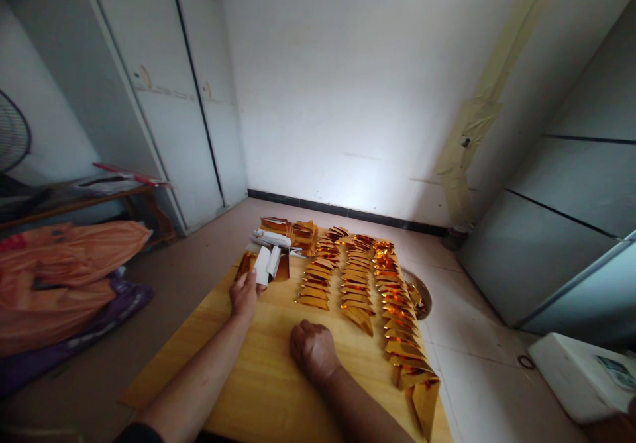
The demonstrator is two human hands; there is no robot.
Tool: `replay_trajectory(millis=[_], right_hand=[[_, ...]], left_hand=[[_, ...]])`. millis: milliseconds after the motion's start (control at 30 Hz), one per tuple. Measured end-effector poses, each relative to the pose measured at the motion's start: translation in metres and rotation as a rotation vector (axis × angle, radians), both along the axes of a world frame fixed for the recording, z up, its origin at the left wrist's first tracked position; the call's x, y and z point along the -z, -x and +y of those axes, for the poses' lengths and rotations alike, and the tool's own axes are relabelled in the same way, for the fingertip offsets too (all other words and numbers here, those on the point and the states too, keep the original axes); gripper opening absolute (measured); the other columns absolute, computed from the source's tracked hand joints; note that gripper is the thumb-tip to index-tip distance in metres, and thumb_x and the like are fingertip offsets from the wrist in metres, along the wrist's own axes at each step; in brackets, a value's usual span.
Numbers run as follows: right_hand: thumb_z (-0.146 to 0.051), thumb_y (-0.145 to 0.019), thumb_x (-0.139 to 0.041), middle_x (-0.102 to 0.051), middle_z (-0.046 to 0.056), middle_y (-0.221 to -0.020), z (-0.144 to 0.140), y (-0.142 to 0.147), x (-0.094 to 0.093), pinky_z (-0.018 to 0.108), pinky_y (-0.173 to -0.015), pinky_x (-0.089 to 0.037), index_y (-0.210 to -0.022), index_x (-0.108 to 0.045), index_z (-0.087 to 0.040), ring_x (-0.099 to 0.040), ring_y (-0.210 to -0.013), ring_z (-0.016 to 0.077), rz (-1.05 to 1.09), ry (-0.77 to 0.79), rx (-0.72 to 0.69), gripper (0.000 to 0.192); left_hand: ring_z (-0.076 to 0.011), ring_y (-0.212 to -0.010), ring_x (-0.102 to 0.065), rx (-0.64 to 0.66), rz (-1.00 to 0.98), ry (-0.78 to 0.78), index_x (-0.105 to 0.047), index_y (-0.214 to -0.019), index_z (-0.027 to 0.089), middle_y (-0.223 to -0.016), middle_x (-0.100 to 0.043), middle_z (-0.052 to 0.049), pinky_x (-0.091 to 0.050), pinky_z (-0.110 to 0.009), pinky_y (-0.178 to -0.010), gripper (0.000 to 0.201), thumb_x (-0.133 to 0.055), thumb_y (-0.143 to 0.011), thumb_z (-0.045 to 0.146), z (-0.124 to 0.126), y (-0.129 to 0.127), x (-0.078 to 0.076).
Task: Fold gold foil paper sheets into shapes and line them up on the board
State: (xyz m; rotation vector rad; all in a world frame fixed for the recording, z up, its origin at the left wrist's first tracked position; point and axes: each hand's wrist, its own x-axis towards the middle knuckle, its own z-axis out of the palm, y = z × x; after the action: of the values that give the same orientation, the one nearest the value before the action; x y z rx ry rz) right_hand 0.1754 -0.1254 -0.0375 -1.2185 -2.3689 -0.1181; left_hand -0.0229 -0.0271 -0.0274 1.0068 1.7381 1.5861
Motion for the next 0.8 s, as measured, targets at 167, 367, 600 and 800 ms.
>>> replay_trajectory(millis=[167, 367, 600, 800], right_hand=[[-0.017, -0.083, -0.046, -0.059, 0.0, -0.068, -0.001, -0.001, -0.004, 0.021, -0.053, -0.031, -0.07, -0.056, -0.018, -0.049, -0.054, 0.0089, 0.033, 0.062, -0.007, 0.016], [-0.018, -0.078, -0.046, -0.062, 0.0, -0.073, 0.001, 0.003, -0.015, 0.021, -0.058, -0.04, -0.106, -0.055, -0.02, -0.056, -0.06, 0.0113, 0.551, 0.41, -0.012, 0.029], [-0.021, -0.067, -0.056, -0.066, 0.002, -0.085, -0.011, 0.018, -0.056, 0.026, -0.06, -0.047, -0.128, -0.038, -0.022, -0.062, -0.07, 0.0166, 1.411, 0.872, -0.113, 0.063], [-0.037, -0.076, -0.059, -0.062, 0.004, -0.108, -0.013, 0.01, -0.065, 0.028, -0.069, -0.048, -0.121, -0.044, -0.027, -0.059, -0.092, 0.0186, 1.589, 0.792, 0.026, 0.048]], left_hand=[[-0.0133, -0.047, -0.056, -0.065, -0.21, -0.132, -0.059, -0.085, 0.013, -0.062, -0.06, 0.0, -0.044, -0.024, -0.045, 0.04, -0.054, -0.069, 0.05, -0.012, -0.008, -0.022], [-0.0099, -0.053, -0.053, 0.102, -0.425, -0.183, -0.05, -0.074, 0.017, -0.06, -0.054, 0.004, -0.039, -0.019, -0.047, 0.031, -0.064, -0.062, 0.041, -0.044, -0.042, -0.046], [-0.0187, -0.07, -0.063, 0.381, -0.661, -0.17, -0.054, -0.087, 0.016, -0.08, -0.067, -0.004, -0.047, -0.027, -0.059, 0.035, -0.064, -0.06, 0.036, -0.084, -0.074, -0.063], [-0.0205, -0.081, -0.064, 0.526, -0.727, -0.091, -0.062, -0.093, 0.015, -0.086, -0.069, -0.005, -0.049, -0.031, -0.074, 0.035, -0.068, -0.06, 0.027, -0.113, -0.082, -0.048]])
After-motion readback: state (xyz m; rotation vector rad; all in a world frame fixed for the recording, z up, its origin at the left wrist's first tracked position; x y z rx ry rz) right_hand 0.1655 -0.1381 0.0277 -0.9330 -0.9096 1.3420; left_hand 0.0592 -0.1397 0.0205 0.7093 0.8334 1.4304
